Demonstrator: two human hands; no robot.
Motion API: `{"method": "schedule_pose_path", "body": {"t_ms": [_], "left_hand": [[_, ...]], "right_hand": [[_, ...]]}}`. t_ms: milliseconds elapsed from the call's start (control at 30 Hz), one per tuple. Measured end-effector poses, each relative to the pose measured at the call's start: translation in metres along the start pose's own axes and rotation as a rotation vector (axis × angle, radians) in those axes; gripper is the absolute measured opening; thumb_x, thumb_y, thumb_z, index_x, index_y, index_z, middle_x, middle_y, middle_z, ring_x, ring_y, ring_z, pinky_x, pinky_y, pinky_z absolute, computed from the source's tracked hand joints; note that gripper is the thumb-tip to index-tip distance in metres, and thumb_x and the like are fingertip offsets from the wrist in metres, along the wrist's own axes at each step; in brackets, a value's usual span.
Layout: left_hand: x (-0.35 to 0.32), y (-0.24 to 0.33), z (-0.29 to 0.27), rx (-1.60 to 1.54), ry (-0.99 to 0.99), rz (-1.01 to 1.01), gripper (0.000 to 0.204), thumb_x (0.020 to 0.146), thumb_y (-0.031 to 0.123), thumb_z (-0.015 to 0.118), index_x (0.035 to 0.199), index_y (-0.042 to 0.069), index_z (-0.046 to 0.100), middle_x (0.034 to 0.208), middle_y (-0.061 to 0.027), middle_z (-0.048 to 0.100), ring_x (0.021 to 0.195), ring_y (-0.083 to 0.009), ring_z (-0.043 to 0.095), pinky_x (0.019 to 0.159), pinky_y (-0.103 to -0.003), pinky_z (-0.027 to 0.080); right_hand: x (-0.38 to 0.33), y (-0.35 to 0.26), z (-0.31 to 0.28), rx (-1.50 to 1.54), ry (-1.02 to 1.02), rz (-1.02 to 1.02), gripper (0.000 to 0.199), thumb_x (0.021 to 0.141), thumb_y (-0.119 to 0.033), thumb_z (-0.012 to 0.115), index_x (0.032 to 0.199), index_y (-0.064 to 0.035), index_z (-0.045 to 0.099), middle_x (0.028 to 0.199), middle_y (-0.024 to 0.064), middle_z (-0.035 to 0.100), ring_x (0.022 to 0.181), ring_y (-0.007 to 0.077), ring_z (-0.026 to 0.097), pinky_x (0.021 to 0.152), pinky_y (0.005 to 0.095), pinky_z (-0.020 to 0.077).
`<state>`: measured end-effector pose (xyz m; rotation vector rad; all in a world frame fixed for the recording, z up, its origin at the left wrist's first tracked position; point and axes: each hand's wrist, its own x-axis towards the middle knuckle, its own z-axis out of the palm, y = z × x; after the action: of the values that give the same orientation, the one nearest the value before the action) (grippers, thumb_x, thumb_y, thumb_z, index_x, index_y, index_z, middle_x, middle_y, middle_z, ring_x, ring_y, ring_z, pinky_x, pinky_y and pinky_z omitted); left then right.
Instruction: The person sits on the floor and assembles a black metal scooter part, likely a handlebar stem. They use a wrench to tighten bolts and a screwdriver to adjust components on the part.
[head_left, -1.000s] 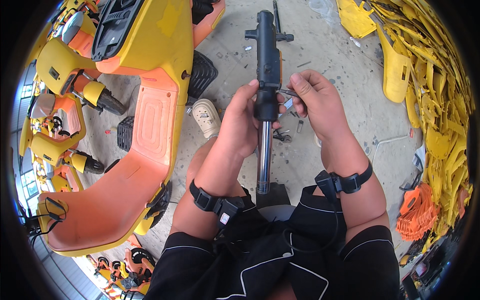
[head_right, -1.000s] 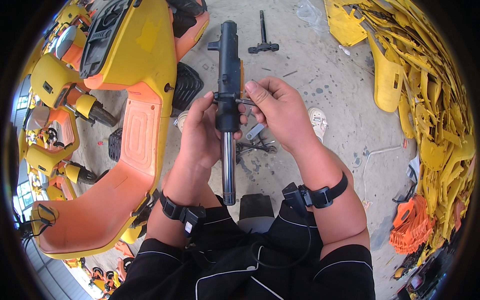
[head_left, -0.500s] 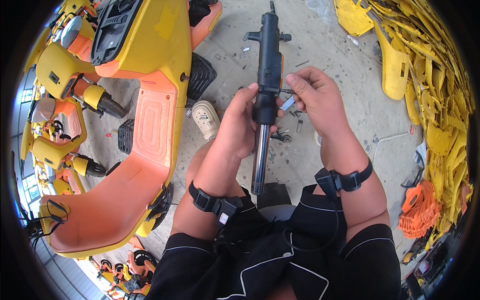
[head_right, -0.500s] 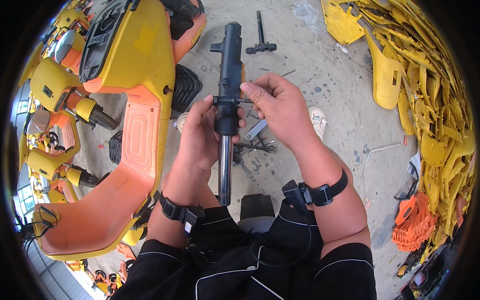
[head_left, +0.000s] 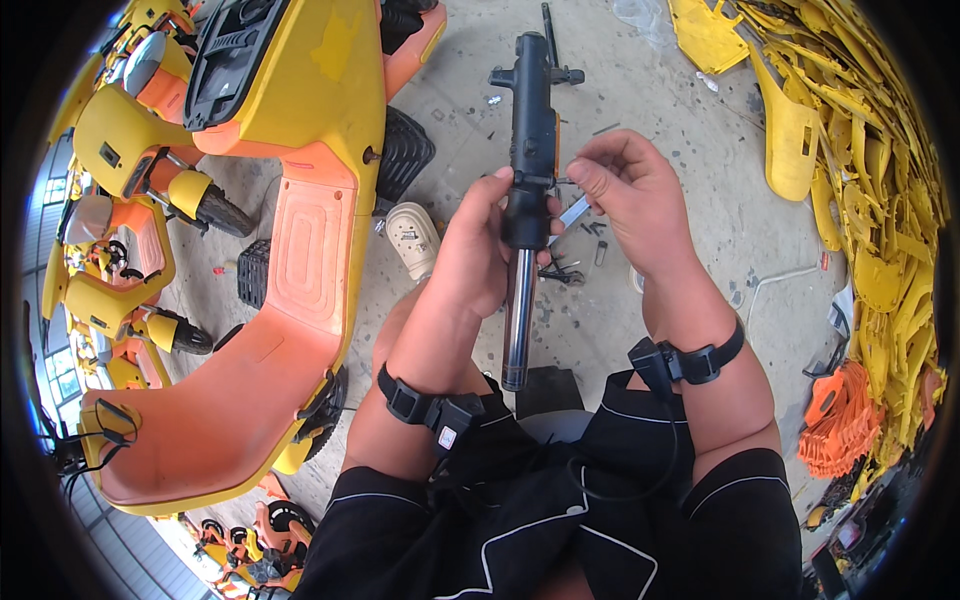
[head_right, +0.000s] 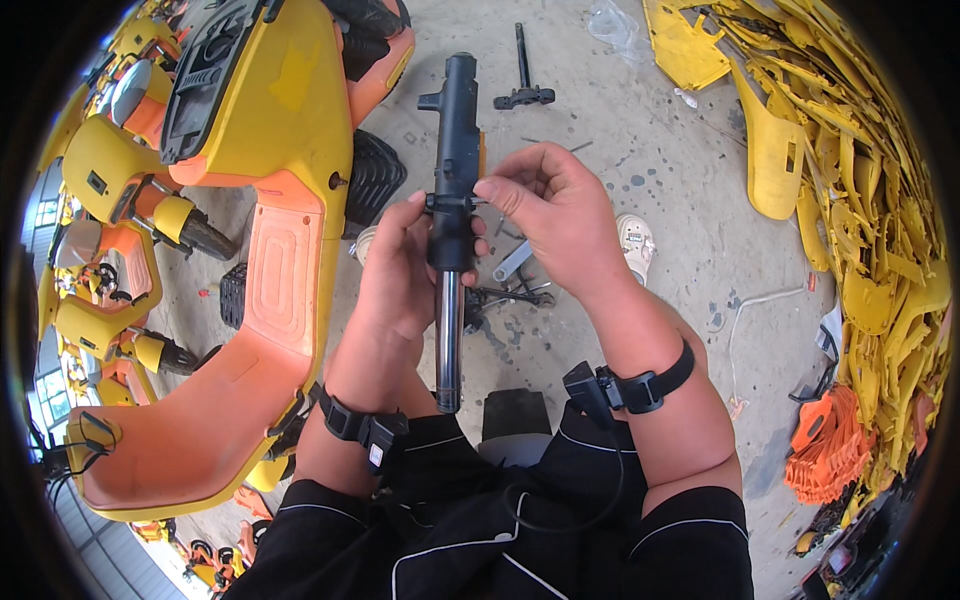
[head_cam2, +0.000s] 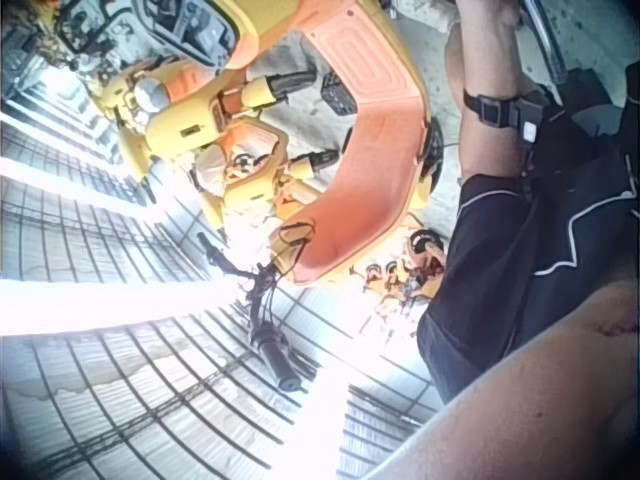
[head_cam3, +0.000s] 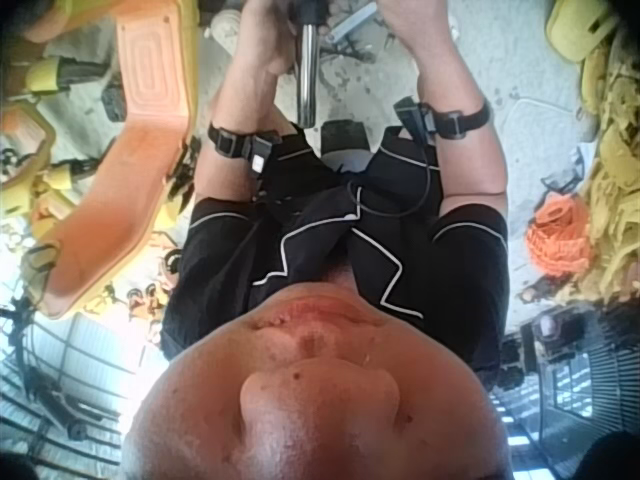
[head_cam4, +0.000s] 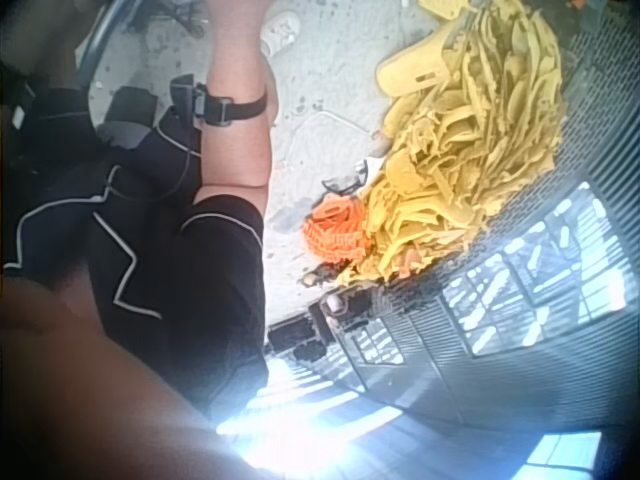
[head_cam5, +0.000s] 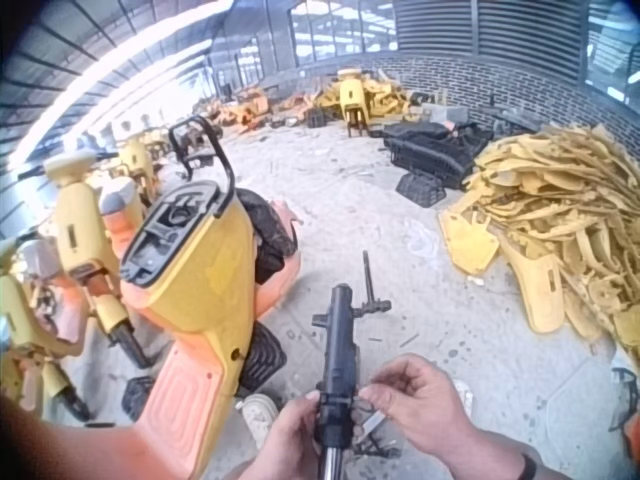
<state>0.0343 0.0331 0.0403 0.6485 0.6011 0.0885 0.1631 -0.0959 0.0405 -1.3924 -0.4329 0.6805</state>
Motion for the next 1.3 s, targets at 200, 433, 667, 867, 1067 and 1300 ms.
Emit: {"method": "schedule_pose_path", "body": {"t_ms": [200, 433, 667, 867, 1067, 1300], "left_hand": [[0.002, 0.0, -0.001, -0.009, -0.01, 0.001, 0.055, 0.101, 0.047, 0.048, 0.126, -0.001, 0.055, 0.103, -0.0161, 0.067, 0.089, -0.0236, 0.067, 0.065, -0.033, 0.057], [0.002, -0.002, -0.001, -0.024, 0.012, 0.017, 0.055, 0.1, 0.048, 0.048, 0.124, -0.001, 0.055, 0.103, -0.0154, 0.066, 0.089, -0.0233, 0.067, 0.066, -0.034, 0.057], [0.006, -0.002, -0.003, -0.035, 0.018, 0.022, 0.055, 0.1, 0.049, 0.048, 0.121, -0.001, 0.056, 0.104, -0.0143, 0.067, 0.09, -0.0233, 0.067, 0.066, -0.033, 0.057], [0.007, -0.003, -0.005, -0.022, 0.007, 0.026, 0.056, 0.1, 0.05, 0.047, 0.121, -0.001, 0.057, 0.103, -0.0136, 0.067, 0.09, -0.0224, 0.067, 0.066, -0.033, 0.057], [0.01, -0.002, -0.004, -0.015, 0.038, 0.029, 0.056, 0.1, 0.049, 0.046, 0.121, -0.002, 0.057, 0.103, -0.0131, 0.068, 0.09, -0.0218, 0.067, 0.067, -0.034, 0.056], [0.009, -0.002, -0.005, -0.016, 0.034, 0.036, 0.06, 0.1, 0.05, 0.046, 0.124, -0.003, 0.058, 0.105, -0.0128, 0.068, 0.091, -0.0211, 0.066, 0.068, -0.033, 0.056]], "right_hand": [[0.002, 0.006, 0.006, 0.248, 0.04, 0.087, 0.025, 0.091, -0.012, 0.078, 0.105, -0.0009, 0.062, 0.086, 0.0023, 0.064, 0.071, 0.0075, 0.056, 0.063, 0.0223, 0.0471], [0.001, 0.006, 0.01, 0.362, 0.058, 0.136, 0.025, 0.091, -0.012, 0.078, 0.106, -0.0018, 0.061, 0.086, 0.0026, 0.064, 0.071, 0.0084, 0.058, 0.063, 0.0226, 0.0482], [0.0, 0.007, 0.012, 0.36, 0.059, 0.113, 0.023, 0.092, -0.01, 0.077, 0.106, -0.0023, 0.06, 0.087, 0.0031, 0.064, 0.073, 0.0085, 0.058, 0.065, 0.0232, 0.049], [0.002, 0.014, 0.011, 0.456, 0.055, 0.122, 0.024, 0.092, -0.006, 0.076, 0.108, -0.0032, 0.059, 0.09, 0.0039, 0.064, 0.076, 0.0102, 0.06, 0.07, 0.0244, 0.0516], [0.0, 0.014, 0.009, 0.472, 0.008, 0.137, 0.02, 0.094, -0.007, 0.073, 0.108, -0.003, 0.06, 0.094, 0.0056, 0.065, 0.081, 0.0126, 0.063, 0.076, 0.0264, 0.0541], [0.0, 0.001, 0.003, 0.369, -0.044, 0.173, 0.018, 0.097, -0.007, 0.067, 0.113, 0.0006, 0.062, 0.104, 0.0101, 0.067, 0.093, 0.0171, 0.067, 0.087, 0.0309, 0.0557]]}}
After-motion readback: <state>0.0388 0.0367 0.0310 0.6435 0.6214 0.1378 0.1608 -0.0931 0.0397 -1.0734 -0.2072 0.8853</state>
